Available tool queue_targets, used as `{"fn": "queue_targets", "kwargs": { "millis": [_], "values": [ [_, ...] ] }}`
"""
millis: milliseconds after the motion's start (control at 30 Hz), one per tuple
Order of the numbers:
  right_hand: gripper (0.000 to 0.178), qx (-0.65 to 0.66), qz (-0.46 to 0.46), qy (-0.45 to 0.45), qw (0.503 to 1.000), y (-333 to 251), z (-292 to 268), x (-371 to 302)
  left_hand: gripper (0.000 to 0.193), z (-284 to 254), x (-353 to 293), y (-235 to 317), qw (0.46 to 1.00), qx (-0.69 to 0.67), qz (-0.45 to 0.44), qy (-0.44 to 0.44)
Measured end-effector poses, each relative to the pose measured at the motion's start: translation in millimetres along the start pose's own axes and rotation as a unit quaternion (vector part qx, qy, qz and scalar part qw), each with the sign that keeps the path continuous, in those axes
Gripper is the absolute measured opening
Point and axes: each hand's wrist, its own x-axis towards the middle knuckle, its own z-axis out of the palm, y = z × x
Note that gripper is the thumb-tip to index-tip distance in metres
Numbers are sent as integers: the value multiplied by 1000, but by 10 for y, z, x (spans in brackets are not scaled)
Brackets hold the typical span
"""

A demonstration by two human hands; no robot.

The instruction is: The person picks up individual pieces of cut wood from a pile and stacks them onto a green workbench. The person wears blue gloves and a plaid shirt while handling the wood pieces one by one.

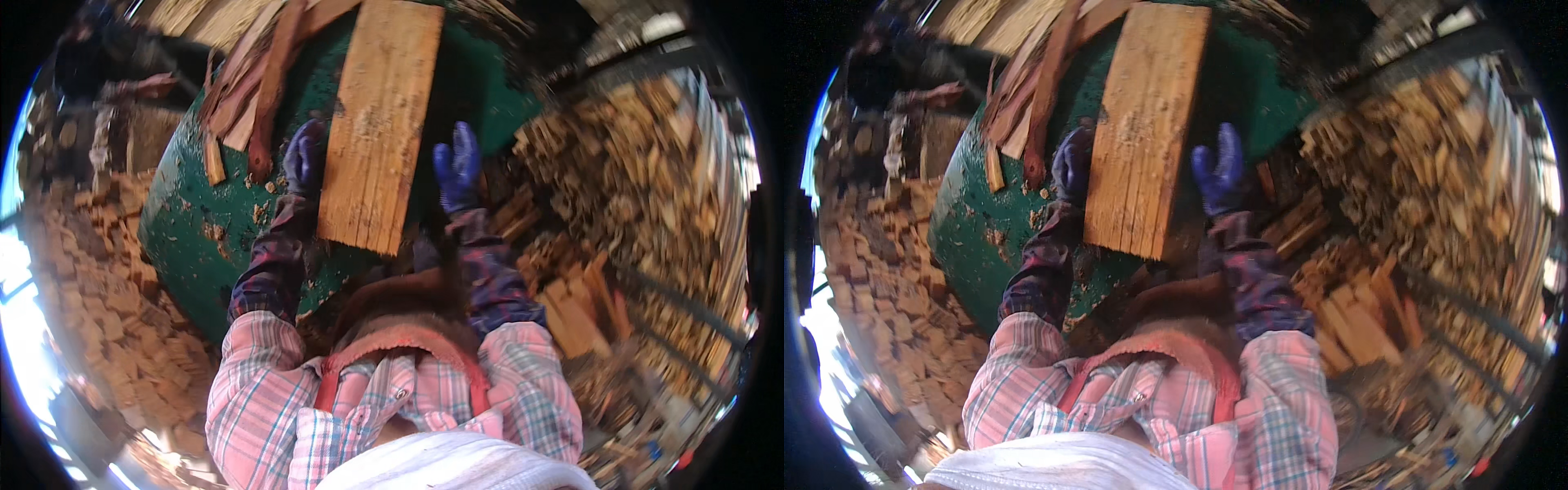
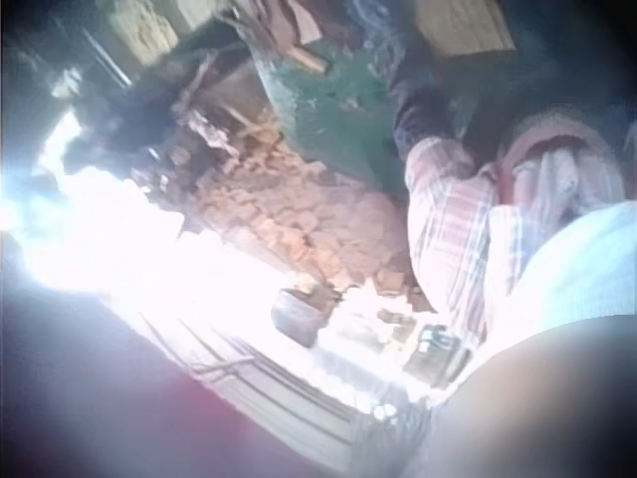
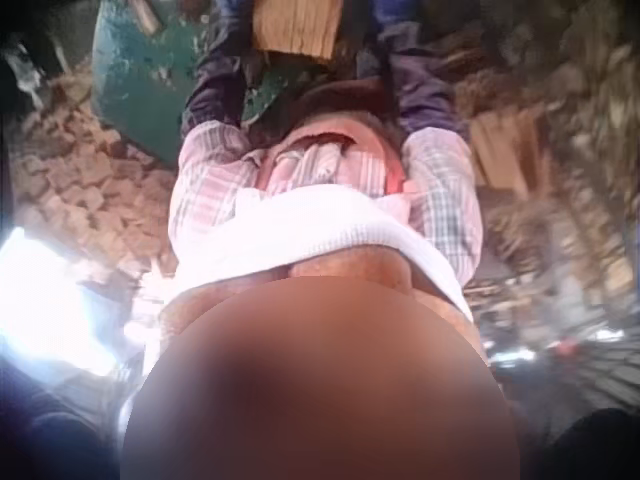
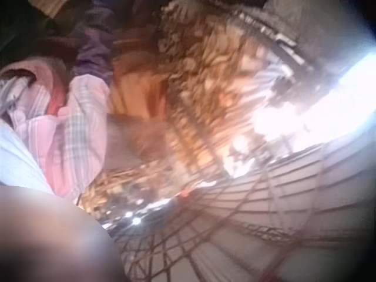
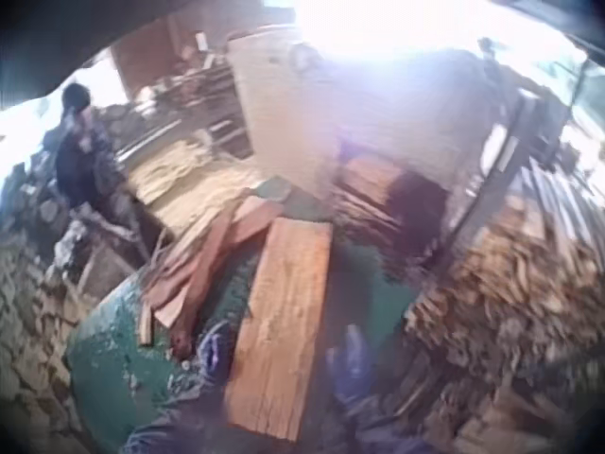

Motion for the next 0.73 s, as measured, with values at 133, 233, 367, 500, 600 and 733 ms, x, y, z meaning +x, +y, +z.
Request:
{"fn": "queue_targets", "kwargs": {
  "millis": [133,233,367,500,600,733],
  "values": [
    [57,-131,97,-2,987,-224,650,177,38,119,-84,28,999,-19,30,36],
    [55,144,352,-58,923,-394,713,353,41,85,-13,330,997,-13,-77,15],
    [59,606,379,-394,578,-773,759,683,46,-94,382,1805,917,-256,-273,-137],
    [69,492,373,-431,658,-2382,1331,151,48,-742,-5,2677,992,-118,-33,-44],
    [53,486,272,-540,631,-2876,1778,-199,53,-1318,-640,3192,988,-114,11,103],
    [43,510,147,-615,582,-3796,2401,-1103,67,-1787,-1941,3895,955,-21,79,285]
  ]
}}
